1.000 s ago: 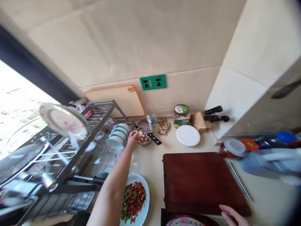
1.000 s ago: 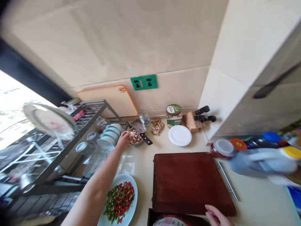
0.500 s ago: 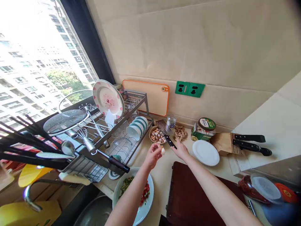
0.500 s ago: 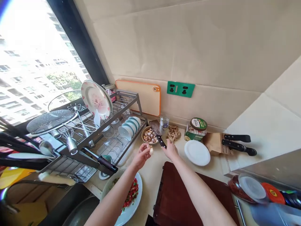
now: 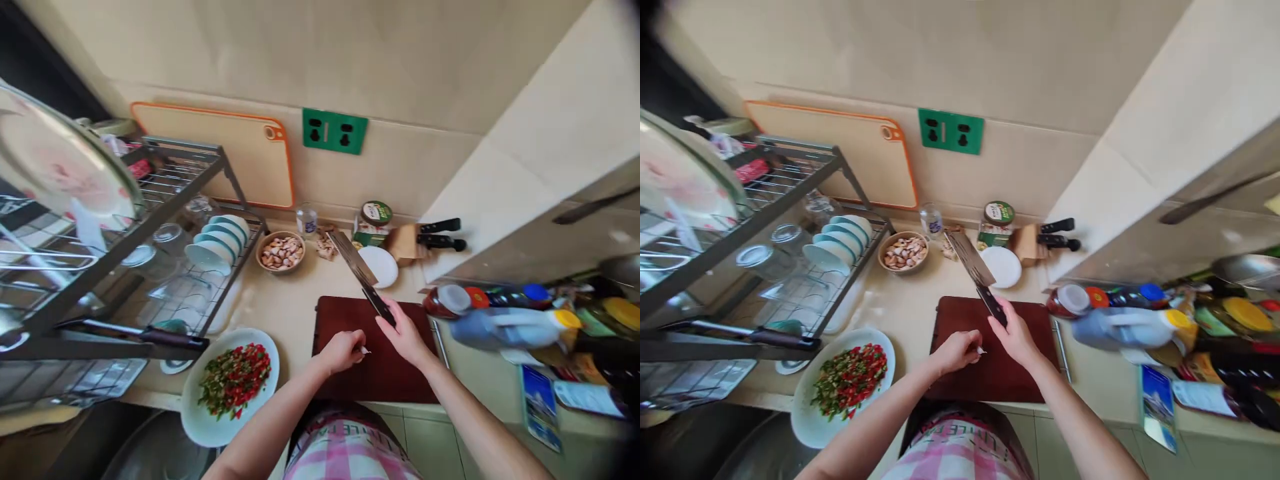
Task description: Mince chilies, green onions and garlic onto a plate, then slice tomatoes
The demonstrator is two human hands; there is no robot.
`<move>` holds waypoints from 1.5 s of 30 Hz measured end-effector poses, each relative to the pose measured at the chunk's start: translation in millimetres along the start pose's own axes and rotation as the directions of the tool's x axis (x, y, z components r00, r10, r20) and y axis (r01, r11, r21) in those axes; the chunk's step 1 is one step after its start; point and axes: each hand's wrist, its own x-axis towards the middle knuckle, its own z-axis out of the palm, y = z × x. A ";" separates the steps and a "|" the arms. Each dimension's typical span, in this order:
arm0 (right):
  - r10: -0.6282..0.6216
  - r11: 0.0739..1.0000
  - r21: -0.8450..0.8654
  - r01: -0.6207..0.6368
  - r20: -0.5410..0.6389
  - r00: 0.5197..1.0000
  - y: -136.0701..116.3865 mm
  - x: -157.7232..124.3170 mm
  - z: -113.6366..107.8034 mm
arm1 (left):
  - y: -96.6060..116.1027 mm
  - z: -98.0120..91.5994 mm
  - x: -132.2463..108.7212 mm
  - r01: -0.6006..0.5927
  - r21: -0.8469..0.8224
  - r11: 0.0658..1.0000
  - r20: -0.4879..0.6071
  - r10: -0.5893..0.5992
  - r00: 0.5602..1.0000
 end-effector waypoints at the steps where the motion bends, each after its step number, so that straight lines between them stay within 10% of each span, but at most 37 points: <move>1: 0.033 0.999 0.033 -0.032 -0.039 0.999 3.4 -32.4 -21.4 | 6.2 10.2 11.9 -0.035 0.008 0.999 0.041 0.034 0.999; 8: 0.326 0.943 0.131 -0.305 -0.199 0.924 33.5 -227.3 -80.8 | 32.9 56.2 75.6 -0.133 0.169 0.977 0.062 0.124 0.990; 15: 0.459 0.886 0.070 -0.458 -0.274 0.845 86.0 -298.7 -54.8 | 39.8 62.4 45.1 -0.026 -0.057 0.998 -0.281 0.009 0.960; 23: 0.257 0.966 0.027 -0.255 -0.111 0.960 109.7 -305.3 -69.1 | 51.5 116.1 -3.3 -0.099 0.222 0.970 -0.335 0.171 0.927; 30: 0.168 0.983 -0.070 -0.169 -0.017 0.986 117.1 -294.0 -45.3 | 52.1 118.0 -4.8 -0.021 0.367 0.930 -0.315 0.145 0.938; 40: 0.001 0.969 -0.244 -0.046 -0.182 0.983 75.6 -245.8 -20.9 | 39.6 153.7 -94.5 -0.053 0.307 0.950 -0.278 0.143 0.950; 45: 0.266 0.876 -0.419 -0.238 0.009 0.964 79.7 -224.3 -3.4 | 29.7 157.9 -115.6 -0.029 0.240 0.970 -0.316 0.107 0.943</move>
